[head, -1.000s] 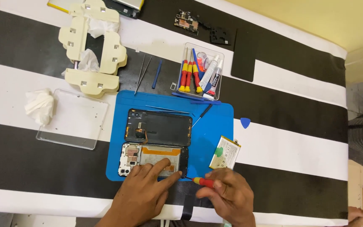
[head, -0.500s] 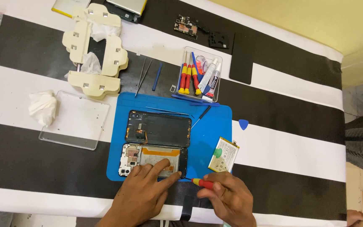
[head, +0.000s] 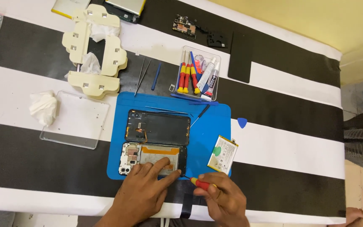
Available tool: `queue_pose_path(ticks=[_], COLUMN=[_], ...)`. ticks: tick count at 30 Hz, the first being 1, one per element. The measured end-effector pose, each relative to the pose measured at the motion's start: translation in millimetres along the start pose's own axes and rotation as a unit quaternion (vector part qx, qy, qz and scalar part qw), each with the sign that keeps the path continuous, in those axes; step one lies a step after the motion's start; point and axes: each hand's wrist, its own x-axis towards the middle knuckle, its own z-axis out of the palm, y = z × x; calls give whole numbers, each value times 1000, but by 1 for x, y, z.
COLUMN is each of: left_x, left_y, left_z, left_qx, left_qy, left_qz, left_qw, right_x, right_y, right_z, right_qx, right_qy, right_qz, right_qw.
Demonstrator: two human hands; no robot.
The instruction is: Disassembling and repairing a mobile phone using a screwdriver and other hand tools.
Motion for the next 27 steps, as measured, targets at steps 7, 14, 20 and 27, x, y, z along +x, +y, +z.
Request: queue_pose_path(ticks=[7, 14, 20, 27], left_x=[2, 1, 1, 1], left_y=[0, -1, 3, 3], left_z=[-2, 1, -3, -6], left_qx=[3, -1, 5, -7], left_qy=[-3, -24, 20, 20], left_qz=[-6, -9, 0, -4], left_qw=[1000, 1000, 1000, 1000], right_x=[17, 10, 19, 18], right_y=[-17, -8, -21, -38], right_z=[-6, -6, -8, 6], right_qx=[86, -15, 43, 72], right_qy=[-76, -46, -83, 3], right_qz=[135, 13, 7, 55], right_qw=[984, 999, 996, 996])
